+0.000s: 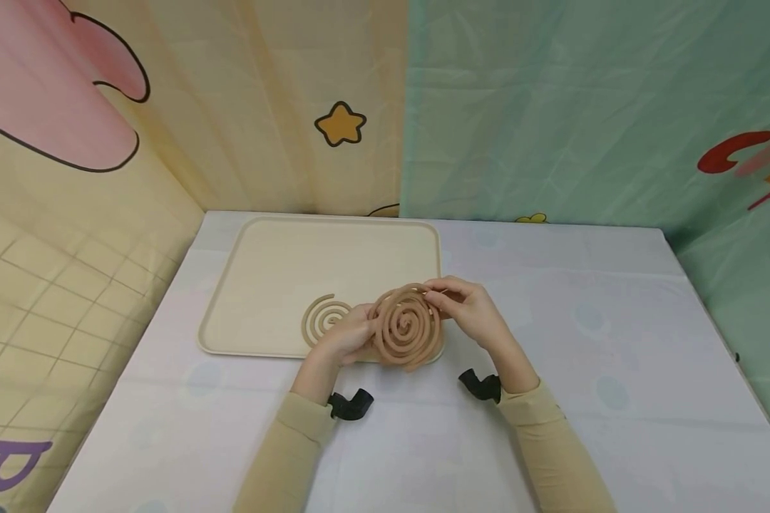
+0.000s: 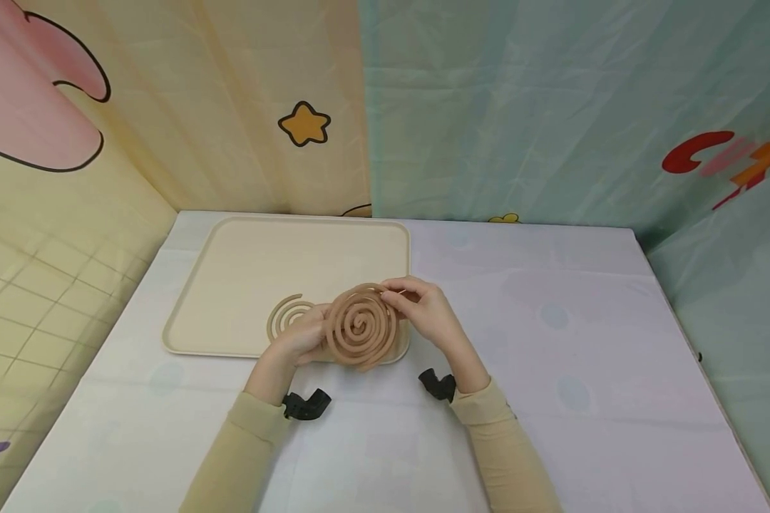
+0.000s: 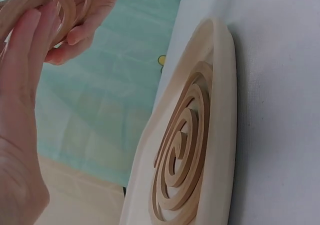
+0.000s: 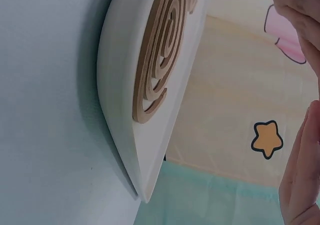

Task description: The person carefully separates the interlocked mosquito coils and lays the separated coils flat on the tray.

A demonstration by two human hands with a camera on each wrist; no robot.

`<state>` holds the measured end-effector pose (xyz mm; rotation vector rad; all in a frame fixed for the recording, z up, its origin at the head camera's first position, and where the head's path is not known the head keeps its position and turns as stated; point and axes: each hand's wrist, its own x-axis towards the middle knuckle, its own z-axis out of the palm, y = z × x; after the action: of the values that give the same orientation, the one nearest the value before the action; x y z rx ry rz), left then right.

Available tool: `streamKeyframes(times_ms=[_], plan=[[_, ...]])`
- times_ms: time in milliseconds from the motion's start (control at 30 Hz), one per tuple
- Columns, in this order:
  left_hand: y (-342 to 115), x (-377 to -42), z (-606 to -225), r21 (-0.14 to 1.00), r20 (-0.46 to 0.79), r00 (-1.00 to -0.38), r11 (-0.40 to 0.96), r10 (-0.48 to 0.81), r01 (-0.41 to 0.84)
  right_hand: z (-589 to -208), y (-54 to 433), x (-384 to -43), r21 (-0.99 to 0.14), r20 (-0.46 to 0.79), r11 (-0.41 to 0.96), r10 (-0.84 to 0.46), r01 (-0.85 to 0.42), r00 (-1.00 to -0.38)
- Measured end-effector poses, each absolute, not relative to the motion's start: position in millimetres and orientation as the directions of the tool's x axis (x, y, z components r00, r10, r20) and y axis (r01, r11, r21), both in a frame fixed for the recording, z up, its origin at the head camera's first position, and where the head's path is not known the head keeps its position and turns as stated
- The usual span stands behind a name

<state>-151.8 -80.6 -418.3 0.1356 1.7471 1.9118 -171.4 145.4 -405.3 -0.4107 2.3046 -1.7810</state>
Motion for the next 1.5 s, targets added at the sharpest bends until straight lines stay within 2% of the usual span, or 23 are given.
streamKeyframes(times_ms=[333, 467, 600, 833, 1033, 1267, 1367, 1500], plan=[[-75.9, -145.6, -404.9, 0.975, -0.148, -0.945, 0.205, 0.291, -0.090, -404.9, 145.2, -172.4, -0.984, -0.022, 0.175, -0.351, -0.043, -0.936], [-76.5, -144.4, -403.0, 0.970, -0.129, -0.970, 0.231, 0.207, -0.080, -406.5, 147.7, -174.7, -0.991, -0.094, 0.121, -0.388, 0.051, -0.917], [-76.8, -145.9, -405.4, 0.971, -0.149, -0.975, 0.211, 0.166, -0.112, -407.4, 147.4, -175.3, -0.989, -0.130, 0.118, -0.361, 0.093, -0.923], [-79.3, -149.9, -413.2, 0.972, -0.235, -0.924, 0.082, 0.300, -0.221, -402.7, 142.7, -170.0, -0.970, -0.070, 0.243, -0.306, -0.007, -0.949], [-77.5, -149.7, -415.8, 0.960, -0.277, -0.902, 0.071, 0.330, -0.269, -400.0, 141.0, -167.2, -0.953, -0.059, 0.299, -0.323, -0.043, -0.945], [-78.2, -149.9, -418.2, 0.952, -0.285, -0.872, 0.008, 0.397, -0.307, -404.6, 146.7, -170.6, -0.959, -0.037, 0.269, -0.436, -0.091, -0.899], [-80.3, -150.8, -418.2, 0.951, -0.295, -0.851, 0.045, 0.435, -0.306, -406.2, 150.0, -172.6, -0.961, -0.060, 0.262, -0.504, -0.087, -0.861], [-81.1, -152.0, -418.9, 0.957, -0.285, -0.854, 0.175, 0.436, -0.230, -406.6, 152.9, -173.7, -0.946, -0.111, 0.315, -0.531, -0.074, -0.840]])
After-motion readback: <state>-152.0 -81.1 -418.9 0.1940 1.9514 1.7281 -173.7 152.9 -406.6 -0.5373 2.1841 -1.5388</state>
